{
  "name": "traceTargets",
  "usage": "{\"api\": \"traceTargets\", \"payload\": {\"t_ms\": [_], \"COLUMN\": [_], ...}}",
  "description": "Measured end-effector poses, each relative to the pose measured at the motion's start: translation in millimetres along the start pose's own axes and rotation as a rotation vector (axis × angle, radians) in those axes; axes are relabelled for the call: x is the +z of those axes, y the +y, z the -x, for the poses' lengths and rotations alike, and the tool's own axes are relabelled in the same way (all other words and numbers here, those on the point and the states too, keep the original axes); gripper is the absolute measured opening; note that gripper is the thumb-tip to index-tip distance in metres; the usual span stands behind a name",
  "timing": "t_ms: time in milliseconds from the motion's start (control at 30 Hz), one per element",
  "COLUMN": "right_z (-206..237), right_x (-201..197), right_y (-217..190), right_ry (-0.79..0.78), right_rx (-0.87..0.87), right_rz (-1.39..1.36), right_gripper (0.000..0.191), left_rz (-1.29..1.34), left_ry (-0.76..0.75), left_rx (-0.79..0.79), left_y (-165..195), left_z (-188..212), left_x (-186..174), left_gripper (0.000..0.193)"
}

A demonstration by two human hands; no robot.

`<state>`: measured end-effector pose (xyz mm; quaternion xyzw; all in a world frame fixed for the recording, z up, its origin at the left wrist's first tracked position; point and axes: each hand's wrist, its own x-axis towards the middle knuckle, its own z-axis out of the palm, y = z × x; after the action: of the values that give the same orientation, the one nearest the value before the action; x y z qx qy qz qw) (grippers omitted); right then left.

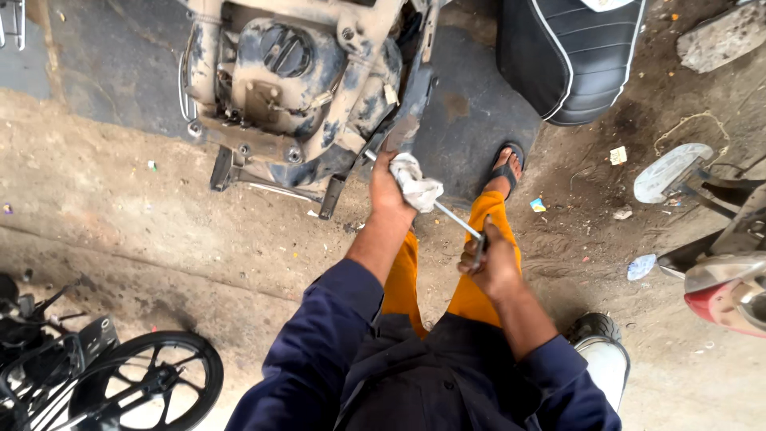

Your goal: The person squats beside a scooter with its body panels removed and works on the underbody. They use a T-handle socket wrench to loosen a fitting, then use pliers to grip and cut or trim a hose or cable beneath the frame, holding a cloth in one hand.

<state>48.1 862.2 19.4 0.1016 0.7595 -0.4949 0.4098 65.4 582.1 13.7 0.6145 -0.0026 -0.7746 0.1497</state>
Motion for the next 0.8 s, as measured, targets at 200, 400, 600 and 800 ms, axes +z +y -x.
{"api": "traceTargets", "payload": {"t_ms": [200,400,600,800], "right_z": [11.9,-4.0,-20.3,-24.9], "right_x": [3.9,47.3,45.3,49.1], "right_y": [-48.7,-82.9,-89.9,-64.8], "right_ry": [0.088,-0.111,-0.153,-0.156], "right_rx": [-0.776,-0.896,-0.986,-0.608], "right_rz": [0.790,0.376,0.508,0.117], "right_gripper": [0.052,0.020,0.023,0.021], "left_rz": [0.111,-0.299,-2.002,-1.733], "left_ry": [-0.202,-0.125,-0.415,0.246], "left_rx": [0.023,0.209,1.067,1.996], "left_y": [-4.7,-2.8,95.9,230.7], "left_z": [-27.9,-26.9,74.1,99.0], "left_x": [-19.4,-27.8,-69.2,-19.8], "left_gripper": [0.024,0.014,0.066,0.018]}}
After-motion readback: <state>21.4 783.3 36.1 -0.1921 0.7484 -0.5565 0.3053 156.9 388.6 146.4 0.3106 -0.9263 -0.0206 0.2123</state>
